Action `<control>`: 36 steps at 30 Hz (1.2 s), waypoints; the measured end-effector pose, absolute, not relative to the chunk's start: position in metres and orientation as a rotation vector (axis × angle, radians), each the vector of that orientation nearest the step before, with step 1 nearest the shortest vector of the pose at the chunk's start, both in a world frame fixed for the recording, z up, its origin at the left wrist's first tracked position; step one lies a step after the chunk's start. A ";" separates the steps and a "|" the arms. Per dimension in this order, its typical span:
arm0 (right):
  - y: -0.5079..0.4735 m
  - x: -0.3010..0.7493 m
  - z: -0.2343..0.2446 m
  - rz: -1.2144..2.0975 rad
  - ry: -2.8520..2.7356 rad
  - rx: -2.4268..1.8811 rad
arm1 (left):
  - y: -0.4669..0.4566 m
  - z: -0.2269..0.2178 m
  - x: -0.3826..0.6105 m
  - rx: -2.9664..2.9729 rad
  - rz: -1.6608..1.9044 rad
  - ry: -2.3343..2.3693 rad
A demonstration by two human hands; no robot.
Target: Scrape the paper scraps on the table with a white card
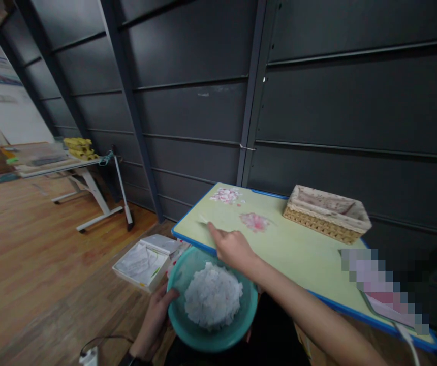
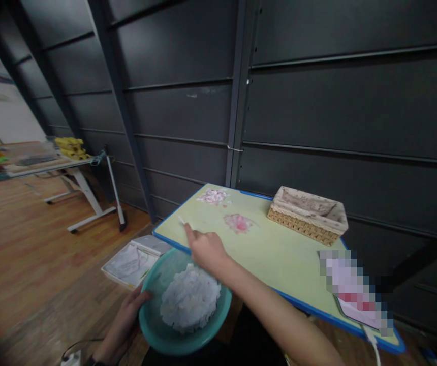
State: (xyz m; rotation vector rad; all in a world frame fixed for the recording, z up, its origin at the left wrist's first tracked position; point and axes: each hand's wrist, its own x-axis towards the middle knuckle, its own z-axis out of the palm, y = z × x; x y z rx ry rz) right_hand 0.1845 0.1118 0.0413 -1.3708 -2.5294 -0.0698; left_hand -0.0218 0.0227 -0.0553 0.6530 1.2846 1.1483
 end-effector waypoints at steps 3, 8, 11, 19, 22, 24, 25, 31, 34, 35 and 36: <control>0.101 0.137 0.037 -0.226 -2.730 -1.282 | 0.025 -0.077 -0.021 0.682 1.097 1.231; 0.122 0.107 0.036 -0.194 -2.705 -1.379 | 0.036 -0.118 -0.022 0.758 1.105 1.227; 0.138 0.125 0.037 -0.190 -2.600 -1.556 | 0.038 -0.137 -0.020 0.716 1.098 1.194; 0.148 0.230 0.053 -0.345 -2.293 -1.893 | 0.033 -0.161 -0.010 0.698 1.121 1.133; 0.167 0.270 0.067 -0.318 -2.059 -1.884 | 0.032 -0.165 -0.004 0.680 1.123 1.189; 0.187 0.293 0.075 -0.279 -1.976 -1.851 | 0.030 -0.166 0.001 0.668 1.121 1.210; 0.198 0.302 0.076 -0.249 -1.971 -1.838 | 0.029 -0.166 0.003 0.660 1.119 1.208; 0.237 0.328 0.055 -0.045 -1.901 -1.846 | 0.025 -0.163 0.004 0.664 1.096 1.159; 0.242 0.330 0.039 0.007 -1.913 -1.778 | 0.022 -0.166 0.003 0.670 1.108 1.133; 0.243 0.330 0.036 0.015 -1.923 -1.747 | 0.021 -0.167 0.003 0.674 1.111 1.120; 0.243 0.330 0.034 0.021 -1.935 -1.717 | 0.020 -0.168 0.004 0.682 1.115 1.107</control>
